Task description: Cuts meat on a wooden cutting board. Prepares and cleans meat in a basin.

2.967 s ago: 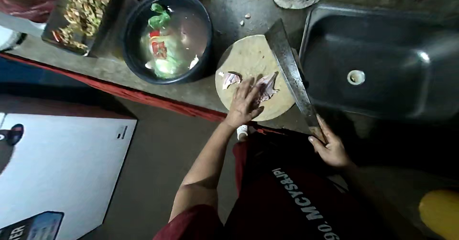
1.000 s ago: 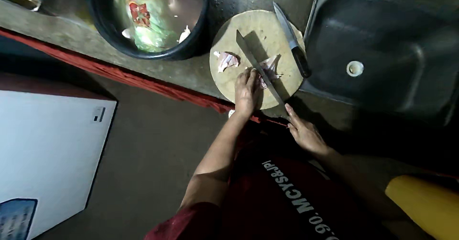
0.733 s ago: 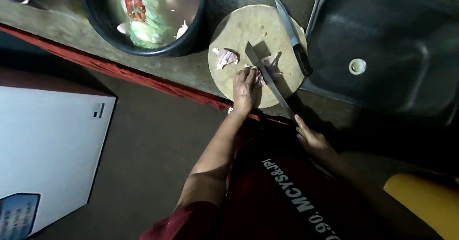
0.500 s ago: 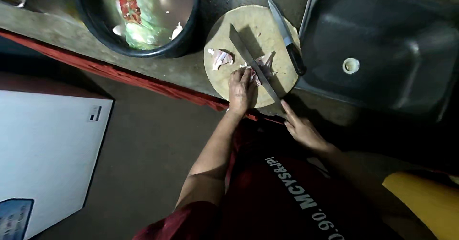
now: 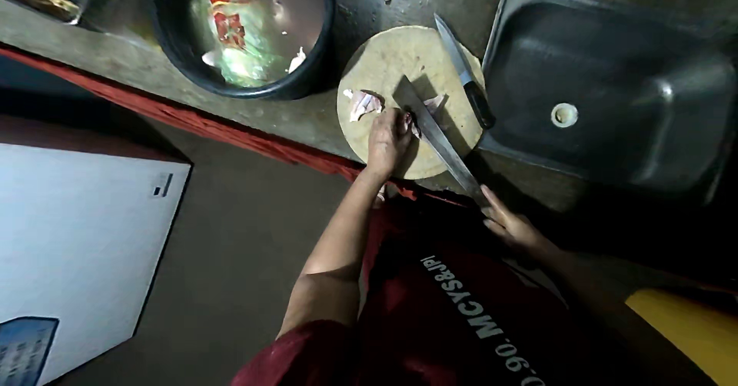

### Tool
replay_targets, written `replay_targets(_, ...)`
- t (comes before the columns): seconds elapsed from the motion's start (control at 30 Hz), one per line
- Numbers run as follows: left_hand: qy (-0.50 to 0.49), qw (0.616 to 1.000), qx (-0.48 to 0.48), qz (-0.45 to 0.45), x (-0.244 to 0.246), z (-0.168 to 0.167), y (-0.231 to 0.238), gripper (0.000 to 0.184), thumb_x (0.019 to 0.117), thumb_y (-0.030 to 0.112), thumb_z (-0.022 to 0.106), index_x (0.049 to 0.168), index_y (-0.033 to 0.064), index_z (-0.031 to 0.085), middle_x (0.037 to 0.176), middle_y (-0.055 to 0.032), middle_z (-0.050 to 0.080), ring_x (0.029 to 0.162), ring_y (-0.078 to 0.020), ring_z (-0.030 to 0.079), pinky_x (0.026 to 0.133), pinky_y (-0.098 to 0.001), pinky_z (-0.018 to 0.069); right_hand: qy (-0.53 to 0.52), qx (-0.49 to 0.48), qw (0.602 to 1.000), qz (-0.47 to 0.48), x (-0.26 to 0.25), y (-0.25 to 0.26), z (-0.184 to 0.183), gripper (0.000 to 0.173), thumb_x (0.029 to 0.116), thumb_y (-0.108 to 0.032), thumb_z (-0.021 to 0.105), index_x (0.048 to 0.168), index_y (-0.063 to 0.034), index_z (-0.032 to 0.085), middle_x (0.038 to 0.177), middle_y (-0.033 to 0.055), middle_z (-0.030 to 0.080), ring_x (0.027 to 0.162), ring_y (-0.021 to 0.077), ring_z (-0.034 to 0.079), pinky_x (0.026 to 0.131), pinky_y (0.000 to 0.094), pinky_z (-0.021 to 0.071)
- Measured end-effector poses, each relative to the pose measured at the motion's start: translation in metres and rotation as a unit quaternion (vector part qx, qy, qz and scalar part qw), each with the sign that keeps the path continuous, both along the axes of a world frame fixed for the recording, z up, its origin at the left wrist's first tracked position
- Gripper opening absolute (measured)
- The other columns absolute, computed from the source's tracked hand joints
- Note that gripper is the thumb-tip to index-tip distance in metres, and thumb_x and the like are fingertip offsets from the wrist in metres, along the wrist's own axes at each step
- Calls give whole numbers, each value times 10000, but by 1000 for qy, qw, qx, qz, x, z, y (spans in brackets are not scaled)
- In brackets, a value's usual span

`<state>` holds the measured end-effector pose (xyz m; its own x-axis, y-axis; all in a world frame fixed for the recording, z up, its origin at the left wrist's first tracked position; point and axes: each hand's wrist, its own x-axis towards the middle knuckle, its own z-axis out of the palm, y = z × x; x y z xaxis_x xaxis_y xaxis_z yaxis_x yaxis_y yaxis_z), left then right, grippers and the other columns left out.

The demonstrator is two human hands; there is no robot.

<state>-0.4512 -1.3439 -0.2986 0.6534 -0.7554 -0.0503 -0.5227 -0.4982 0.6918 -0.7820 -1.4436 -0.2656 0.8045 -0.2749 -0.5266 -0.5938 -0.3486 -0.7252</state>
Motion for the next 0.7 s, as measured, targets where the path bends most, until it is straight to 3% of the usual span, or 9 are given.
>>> replay_targets(0.07, 110, 991, -59, 51, 10, 5, 3, 453, 906, 121, 731, 1278, -78, 567, 1124, -227, 677, 1032, -306, 673, 947, -465, 539, 25, 40, 998, -29, -38, -5, 10, 668, 1070, -203, 497, 1656, -156, 181, 1334, 166, 655, 988, 202, 697, 861, 404, 573)
replay_targets(0.13, 291, 933, -173, 119, 17, 6, 13, 436, 934, 74, 665, 1319, -40, 494, 1058, -130, 667, 893, -166, 664, 823, -342, 571, 53, 58, 996, -48, -63, -12, 19, 666, 1057, -209, 503, 1651, -154, 207, 1255, 145, 674, 810, 155, 656, 707, 363, 562)
replay_targets(0.23, 564, 744, -321, 161, 18, 20, 25, 271, 1091, 226, 345, 1260, 100, 515, 1014, -79, 670, 845, -164, 680, 743, -312, 598, 12, 71, 995, -75, -76, -16, 26, 644, 1032, -224, 505, 1626, -115, 281, 1183, 87, 685, 697, 51, 579, 615, 250, 514)
replay_targets(0.3, 666, 628, -363, 174, 17, 27, 28, 535, 1095, 523, 234, 1274, 120, 537, 1107, -130, 679, 949, -251, 706, 805, -388, 623, -37, 92, 991, -93, -78, -12, 24, 648, 1030, -236, 516, 1614, -70, 288, 1211, 54, 691, 712, -5, 585, 619, 189, 515)
replay_targets(0.33, 680, 611, -369, 170, 18, 26, 28, 597, 1073, 589, 223, 1297, 125, 524, 1139, -138, 672, 978, -268, 705, 832, -405, 621, -65, 99, 987, -105, -79, -8, 22, 661, 1029, -239, 523, 1609, -39, 277, 1219, 52, 691, 739, -26, 591, 641, 168, 519)
replay_targets(0.47, 509, 780, -328, 158, 24, 21, 4, 253, 1115, 215, 371, 1257, 53, 504, 997, -82, 667, 809, -171, 694, 764, -328, 620, -161, 87, 970, -161, -76, 0, 12, 697, 1032, -249, 541, 1589, 47, 244, 1149, 55, 700, 701, -38, 584, 611, 160, 527)
replay_targets(0.57, 326, 899, -274, 101, 45, 23, -17, 324, 1056, 158, 504, 1327, -19, 474, 1037, -98, 659, 847, -172, 683, 772, -357, 609, -183, 49, 964, -188, -71, -3, 8, 749, 1027, -307, 538, 1577, 88, 218, 1074, 45, 682, 683, -55, 564, 600, 142, 516)
replay_targets(0.63, 158, 970, -164, 82, 55, 31, -24, 558, 998, 205, 637, 1465, -24, 436, 1294, -140, 605, 1087, -171, 643, 922, -336, 560, -184, 35, 959, -214, -69, -6, 6, 746, 1012, -264, 539, 1578, 89, 206, 1065, 55, 677, 659, -49, 557, 572, 146, 507)
replay_targets(0.7, -26, 998, -38, 46, 48, 42, -30, 714, 952, 271, 694, 1529, -33, 403, 1594, -269, 351, 1456, -386, 388, 1190, -521, 331, -176, 35, 956, -232, -69, -6, 6, 735, 999, -204, 531, 1586, 79, 192, 1108, 82, 676, 666, -39, 569, 584, 152, 515)
